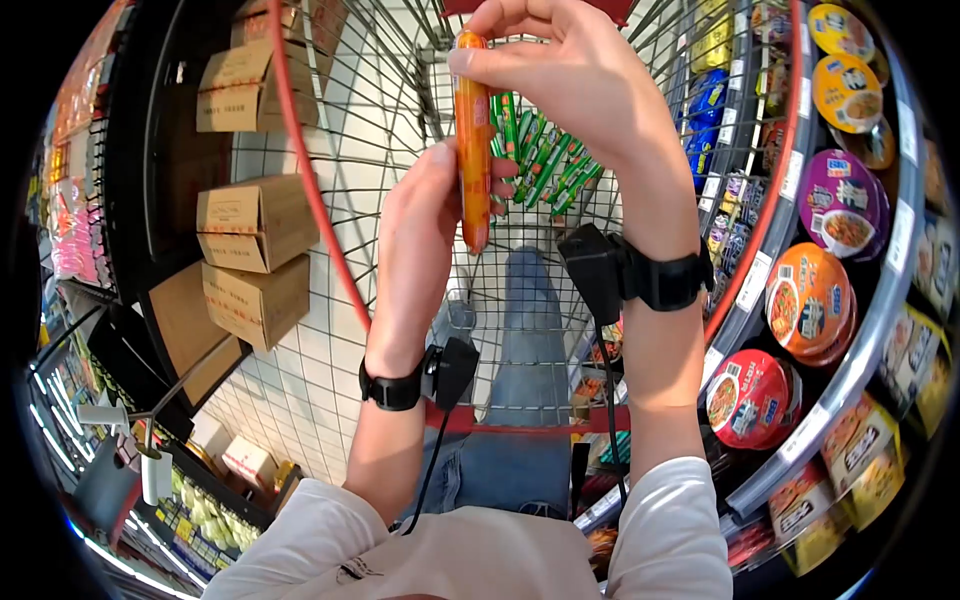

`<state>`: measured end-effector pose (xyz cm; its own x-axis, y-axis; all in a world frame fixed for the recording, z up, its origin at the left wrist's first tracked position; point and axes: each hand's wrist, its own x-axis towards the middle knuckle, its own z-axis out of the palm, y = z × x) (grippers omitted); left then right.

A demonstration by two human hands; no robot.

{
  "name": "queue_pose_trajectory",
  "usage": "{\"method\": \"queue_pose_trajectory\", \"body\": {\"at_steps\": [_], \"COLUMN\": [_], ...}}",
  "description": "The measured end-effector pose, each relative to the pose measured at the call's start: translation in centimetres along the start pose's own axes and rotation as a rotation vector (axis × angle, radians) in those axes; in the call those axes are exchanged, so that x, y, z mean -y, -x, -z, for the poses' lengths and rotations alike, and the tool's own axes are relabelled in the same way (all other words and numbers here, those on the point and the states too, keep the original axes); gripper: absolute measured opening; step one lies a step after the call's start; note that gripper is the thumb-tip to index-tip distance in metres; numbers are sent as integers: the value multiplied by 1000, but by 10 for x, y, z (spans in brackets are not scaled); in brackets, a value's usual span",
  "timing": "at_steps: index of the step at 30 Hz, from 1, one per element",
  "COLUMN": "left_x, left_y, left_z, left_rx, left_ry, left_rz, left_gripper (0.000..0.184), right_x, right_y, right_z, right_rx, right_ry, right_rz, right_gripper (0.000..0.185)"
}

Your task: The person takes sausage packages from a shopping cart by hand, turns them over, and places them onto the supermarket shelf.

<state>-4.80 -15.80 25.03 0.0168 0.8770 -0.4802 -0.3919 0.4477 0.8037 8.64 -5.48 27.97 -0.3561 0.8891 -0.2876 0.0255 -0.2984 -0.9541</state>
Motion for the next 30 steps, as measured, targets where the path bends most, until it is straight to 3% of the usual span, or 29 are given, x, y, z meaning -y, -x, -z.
{"method": "queue_pose_trajectory", "body": {"at_steps": [1,6,8,12,13,18,20,24,26,30], "left_x": [-13,-82,-114,-157,-168,-208,-221,-242,-252,-264], "left_y": [16,104,146,209,222,288,314,364,388,431], "left_z": [1,2,7,25,30,51,54,50,45,37], "left_rx": [69,303,427,537,590,564,592,646,670,633], "left_ry": [-42,-10,33,-57,52,207,222,193,76,20], "left_rz": [-17,-112,-49,-228,-229,-436,-479,-575,-756,-919], "left_gripper": [40,35,34,36,31,31,31,33,36,49], "right_x": [3,79,106,164,175,207,213,227,239,252], "right_y": [3,80,111,184,204,305,330,375,403,453], "right_z": [-2,-53,-79,-139,-150,-200,-221,-245,-254,-255], "right_rx": [78,44,19,-185,-200,-156,-193,-321,-372,-365], "right_ry": [10,-120,-119,-27,-2,66,248,333,241,181], "right_rz": [213,236,297,448,463,557,679,806,819,757], "right_gripper": [30,22,22,27,31,46,47,35,31,28]}}
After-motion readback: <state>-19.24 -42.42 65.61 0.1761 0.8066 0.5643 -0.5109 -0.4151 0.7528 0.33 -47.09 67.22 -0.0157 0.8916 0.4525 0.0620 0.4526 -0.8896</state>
